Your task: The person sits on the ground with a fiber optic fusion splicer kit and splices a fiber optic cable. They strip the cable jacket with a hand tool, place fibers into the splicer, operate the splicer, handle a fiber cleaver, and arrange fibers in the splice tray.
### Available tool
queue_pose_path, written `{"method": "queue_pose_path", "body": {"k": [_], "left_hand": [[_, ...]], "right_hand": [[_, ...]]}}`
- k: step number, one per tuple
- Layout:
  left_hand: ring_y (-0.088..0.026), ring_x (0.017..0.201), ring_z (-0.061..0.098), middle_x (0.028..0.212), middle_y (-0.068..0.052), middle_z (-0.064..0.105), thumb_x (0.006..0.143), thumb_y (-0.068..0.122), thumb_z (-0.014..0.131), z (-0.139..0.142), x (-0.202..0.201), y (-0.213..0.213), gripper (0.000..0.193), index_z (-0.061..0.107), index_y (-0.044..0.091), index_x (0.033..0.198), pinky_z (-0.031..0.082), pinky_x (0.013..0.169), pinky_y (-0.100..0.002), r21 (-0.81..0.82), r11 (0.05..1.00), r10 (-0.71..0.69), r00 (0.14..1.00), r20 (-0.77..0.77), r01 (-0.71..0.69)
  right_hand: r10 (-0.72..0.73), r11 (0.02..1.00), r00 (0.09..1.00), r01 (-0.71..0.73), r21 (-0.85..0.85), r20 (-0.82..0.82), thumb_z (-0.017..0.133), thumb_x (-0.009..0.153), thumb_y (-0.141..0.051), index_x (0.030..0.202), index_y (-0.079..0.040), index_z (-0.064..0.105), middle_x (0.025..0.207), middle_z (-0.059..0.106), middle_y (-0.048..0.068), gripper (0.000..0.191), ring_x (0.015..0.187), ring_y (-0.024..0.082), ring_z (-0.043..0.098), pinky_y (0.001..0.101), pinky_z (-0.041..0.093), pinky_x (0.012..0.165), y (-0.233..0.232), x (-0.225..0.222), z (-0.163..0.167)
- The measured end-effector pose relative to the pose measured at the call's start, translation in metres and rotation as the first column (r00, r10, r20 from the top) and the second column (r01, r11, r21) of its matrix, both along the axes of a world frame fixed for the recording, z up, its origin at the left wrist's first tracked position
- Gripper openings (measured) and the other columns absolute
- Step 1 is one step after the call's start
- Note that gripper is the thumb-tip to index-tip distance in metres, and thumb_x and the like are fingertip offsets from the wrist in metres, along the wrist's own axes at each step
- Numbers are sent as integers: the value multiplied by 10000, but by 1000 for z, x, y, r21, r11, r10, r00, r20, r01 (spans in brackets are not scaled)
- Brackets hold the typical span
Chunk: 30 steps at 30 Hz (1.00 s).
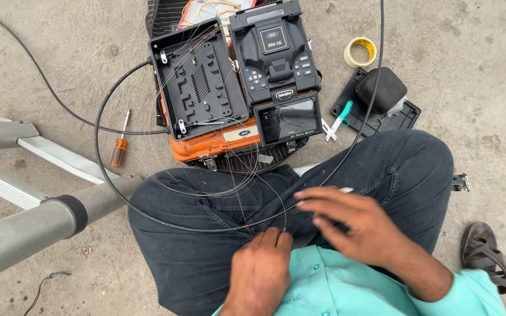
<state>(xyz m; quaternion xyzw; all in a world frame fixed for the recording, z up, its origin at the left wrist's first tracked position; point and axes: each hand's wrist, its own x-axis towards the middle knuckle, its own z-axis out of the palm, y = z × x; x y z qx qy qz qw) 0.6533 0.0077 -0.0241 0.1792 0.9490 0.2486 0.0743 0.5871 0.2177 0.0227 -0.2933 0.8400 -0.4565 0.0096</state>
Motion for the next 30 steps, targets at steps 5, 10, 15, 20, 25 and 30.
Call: {"method": "queue_pose_path", "body": {"k": [5,10,15,20,25,30], "left_hand": [[-205,710,675,775,-32,620,792,182,650,34,-9,-14,120,594,122,878,557,546,-361,-275,958,-130,978,-162,82],[-173,652,650,826,-16,648,745,219,638,71,-27,-33,464,694,84,1186,534,513,-321,-365,931,-177,892,-415,15],[-184,790,674,1138,-79,706,733,163,658,93,-53,-57,416,699,87,1140,557,634,-324,-308,951,-134,866,-482,-24],[-173,737,685,953,-9,677,815,115,738,101,-74,-70,411,757,159,1224,557,625,-339,-222,959,38,860,-509,-174],[-244,853,757,1143,-118,751,839,13,689,94,-93,-60,419,711,77,1252,600,721,-348,157,950,313,827,-468,-271],[-317,1058,754,1195,-193,732,845,35,596,91,-88,-42,477,652,-1,1317,590,936,-384,461,878,282,917,-281,-128]], "right_hand": [[193,981,925,-181,-69,328,720,743,19,1418,-90,566,1271,713,122,701,841,223,770,362,628,746,-21,-6,7],[231,969,958,-210,-134,169,801,771,-64,1449,-81,538,1121,763,88,727,876,228,764,366,615,782,-35,-16,2],[131,983,982,-112,-146,133,820,861,-140,1319,-79,658,994,788,33,489,852,185,789,336,623,767,-38,-20,-15],[103,979,995,-100,-178,6,769,909,-124,1037,-63,785,1140,767,67,143,912,188,790,287,640,769,-35,-23,-31],[17,997,963,4,-75,270,772,806,-90,1190,-92,724,1298,713,95,386,661,114,728,263,612,586,-33,-28,-29],[-33,960,903,148,-237,429,694,813,-44,1380,-43,682,1119,657,98,568,552,31,512,240,446,501,-31,-28,-6]]}}
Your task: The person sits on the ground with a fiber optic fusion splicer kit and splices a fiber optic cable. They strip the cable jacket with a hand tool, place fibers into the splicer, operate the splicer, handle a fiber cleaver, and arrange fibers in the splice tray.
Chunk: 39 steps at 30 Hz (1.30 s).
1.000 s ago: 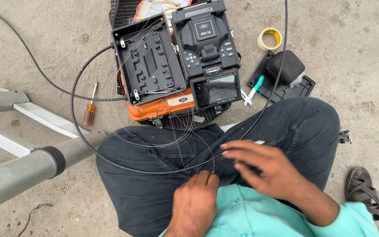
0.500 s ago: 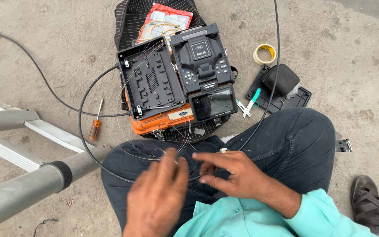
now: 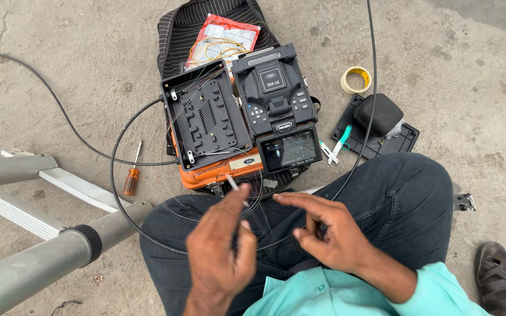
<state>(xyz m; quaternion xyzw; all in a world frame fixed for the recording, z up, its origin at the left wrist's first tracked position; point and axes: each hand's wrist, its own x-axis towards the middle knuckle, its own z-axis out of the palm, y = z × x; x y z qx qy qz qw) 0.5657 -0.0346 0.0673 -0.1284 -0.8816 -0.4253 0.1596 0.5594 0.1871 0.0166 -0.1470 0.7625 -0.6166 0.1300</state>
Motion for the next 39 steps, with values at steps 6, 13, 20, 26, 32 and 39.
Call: {"method": "queue_pose_path", "body": {"k": [6,13,20,26,32,39], "left_hand": [[-364,1205,694,1258,-239,709,909,81,584,0,3,12,459,628,-50,1347,534,1047,-423,127,986,-123,989,85,112],[-260,1106,757,1166,-171,781,957,187,640,-13,-20,-1,386,699,-36,1267,561,983,-377,238,962,66,964,258,-130],[-170,993,742,1061,-153,783,1017,226,615,-38,-91,-20,360,702,-58,1222,591,923,-297,551,784,50,913,405,-287],[-149,981,717,1059,-142,781,1060,274,571,-45,-110,-17,387,712,-48,1221,583,900,-286,568,815,-81,947,310,-117],[-158,1019,751,1080,-99,801,1090,313,497,-34,-97,-10,405,722,9,1234,581,926,-283,396,918,-116,972,205,26],[-168,1015,761,1066,-105,804,1073,269,529,-34,-100,-18,357,729,10,1216,602,898,-299,425,905,-120,961,249,3]], "right_hand": [[-54,984,864,132,-122,500,719,907,-168,1143,-6,764,751,763,-3,290,472,23,497,223,408,397,-20,-5,6],[22,999,966,-28,19,257,752,897,-184,1004,-55,827,925,810,48,184,506,56,539,254,448,443,-17,-3,-7],[179,937,983,-160,312,-35,747,860,-237,946,-101,810,1182,794,50,173,710,167,783,286,604,620,-7,-3,-14],[-27,885,995,-18,465,92,799,735,-371,1337,-122,670,1321,710,69,664,478,168,634,306,563,501,-1,-15,19],[-111,958,992,121,-261,54,690,1040,-213,1271,28,672,1166,766,120,334,795,25,639,226,525,604,-43,-46,32],[-131,958,898,224,-179,420,684,954,-196,1082,-7,783,863,824,76,248,444,9,466,199,366,384,-64,-52,8]]}}
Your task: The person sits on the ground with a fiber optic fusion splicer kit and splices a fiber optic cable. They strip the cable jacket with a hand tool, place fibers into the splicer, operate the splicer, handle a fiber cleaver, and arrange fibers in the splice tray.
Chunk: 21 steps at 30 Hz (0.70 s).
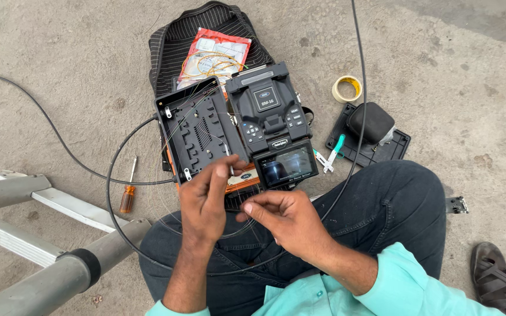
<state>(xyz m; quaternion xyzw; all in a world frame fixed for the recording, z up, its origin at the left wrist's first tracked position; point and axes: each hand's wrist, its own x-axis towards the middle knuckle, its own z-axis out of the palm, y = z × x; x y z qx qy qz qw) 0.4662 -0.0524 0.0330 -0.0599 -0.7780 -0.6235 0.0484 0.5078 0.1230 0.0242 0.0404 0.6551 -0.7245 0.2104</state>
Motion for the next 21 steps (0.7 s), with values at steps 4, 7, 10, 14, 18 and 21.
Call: {"method": "queue_pose_path", "body": {"k": [4,7,10,14,18,21], "left_hand": [[-159,912,740,1013,-140,788,1000,139,648,-2,-22,-3,234,736,-5,1161,611,810,-286,147,980,106,977,183,-134],[-129,845,777,968,-121,801,976,76,627,5,-42,-6,201,738,16,1133,645,743,-263,-38,988,151,969,196,-147],[-144,720,766,919,-99,800,966,59,573,17,-56,-8,233,703,39,1158,628,652,-287,-162,983,119,964,240,-81],[-133,690,780,843,-91,801,936,37,593,32,-67,-9,177,629,30,1109,611,637,-281,-386,923,116,960,256,-9],[-156,673,772,844,-115,801,927,29,598,36,-72,-6,226,551,20,1147,595,620,-292,-396,918,150,919,365,7],[-205,700,764,889,-178,786,931,-1,550,34,-66,-2,281,494,4,1206,607,636,-305,-66,997,69,890,451,-44]], "right_hand": [[66,995,972,-80,-52,-227,681,1026,-167,1111,8,771,931,815,53,214,687,10,616,222,509,590,-1,3,-5],[133,989,958,-112,96,-253,711,991,-175,1047,-31,804,793,765,-1,181,611,-4,517,231,434,525,-4,4,-2],[174,960,971,-129,249,-166,750,922,-197,972,-78,829,592,653,-8,151,473,0,412,241,346,424,-5,6,3],[232,940,960,-179,290,-160,765,866,-198,931,-84,815,560,654,-25,140,420,10,432,250,342,389,-8,7,9],[351,901,915,-271,338,-202,772,859,-209,889,-81,798,493,586,18,133,394,24,457,252,348,396,-5,9,15],[284,917,910,-164,365,-304,816,837,-223,902,-55,771,615,622,65,186,433,37,466,248,358,409,-1,8,22]]}}
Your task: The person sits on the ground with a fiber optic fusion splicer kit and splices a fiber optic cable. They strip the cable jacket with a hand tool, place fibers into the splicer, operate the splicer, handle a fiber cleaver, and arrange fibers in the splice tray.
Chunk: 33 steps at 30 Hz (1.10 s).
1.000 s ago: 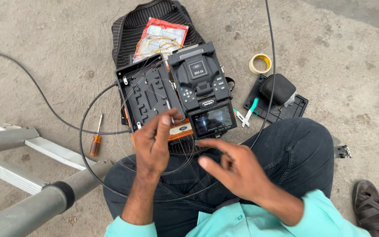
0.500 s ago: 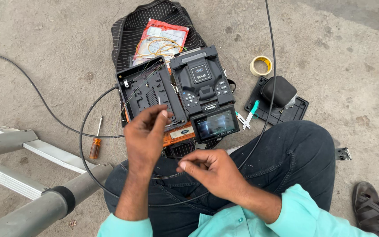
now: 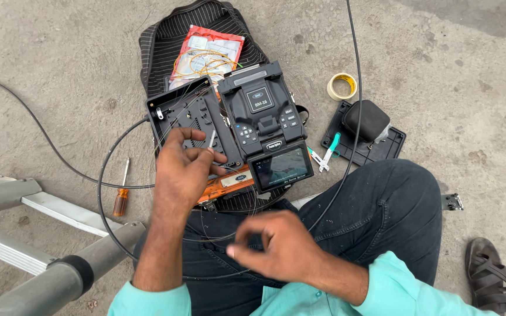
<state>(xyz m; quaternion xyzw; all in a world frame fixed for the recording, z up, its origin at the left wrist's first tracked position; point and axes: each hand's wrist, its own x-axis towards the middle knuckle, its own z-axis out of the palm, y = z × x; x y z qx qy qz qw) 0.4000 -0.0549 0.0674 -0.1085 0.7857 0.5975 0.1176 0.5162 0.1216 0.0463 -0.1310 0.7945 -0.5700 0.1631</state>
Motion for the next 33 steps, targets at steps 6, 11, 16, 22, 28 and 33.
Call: {"method": "queue_pose_path", "body": {"k": [6,11,16,22,28,33], "left_hand": [[-205,896,762,1005,-191,780,947,17,530,-3,25,13,327,524,-21,1272,638,735,-326,278,949,126,988,90,-147],[-194,936,764,1014,-189,778,946,33,531,-5,29,11,353,549,-49,1288,651,761,-336,307,935,144,982,123,-176],[-182,886,769,966,-172,796,935,3,556,-20,15,-3,339,577,-84,1262,618,792,-262,208,971,124,992,-17,-118],[-164,727,752,865,-135,792,898,28,601,-28,-12,-14,242,677,-72,1105,605,657,-293,-83,994,66,991,-118,-77],[-103,743,749,830,-59,791,880,116,701,-27,-32,-11,169,771,54,1020,592,694,-269,-291,956,-33,971,-235,-38],[-122,773,756,853,-62,790,894,113,696,-38,-45,-7,167,770,56,1033,591,737,-285,-295,955,-110,935,-337,6]], "right_hand": [[-130,853,865,347,-390,485,706,883,-215,1231,-119,614,1095,743,-14,372,499,19,509,199,437,429,-15,-23,2],[-27,801,847,337,-496,531,669,994,-199,1111,37,719,805,731,96,269,517,37,537,190,429,453,-28,-29,-16],[78,880,870,170,-443,488,681,982,-179,1059,0,739,767,741,45,204,586,27,603,193,447,477,-21,-12,-31],[189,972,913,-123,-199,362,726,926,-172,994,-27,782,761,763,23,170,590,32,608,221,466,517,-15,-3,-21],[280,909,957,-289,301,73,763,847,-341,1054,-89,759,848,754,95,326,660,224,725,368,546,616,-5,-6,5],[98,824,912,149,546,-398,754,829,-454,983,-109,756,930,751,95,378,773,326,729,465,573,643,22,-34,37]]}}
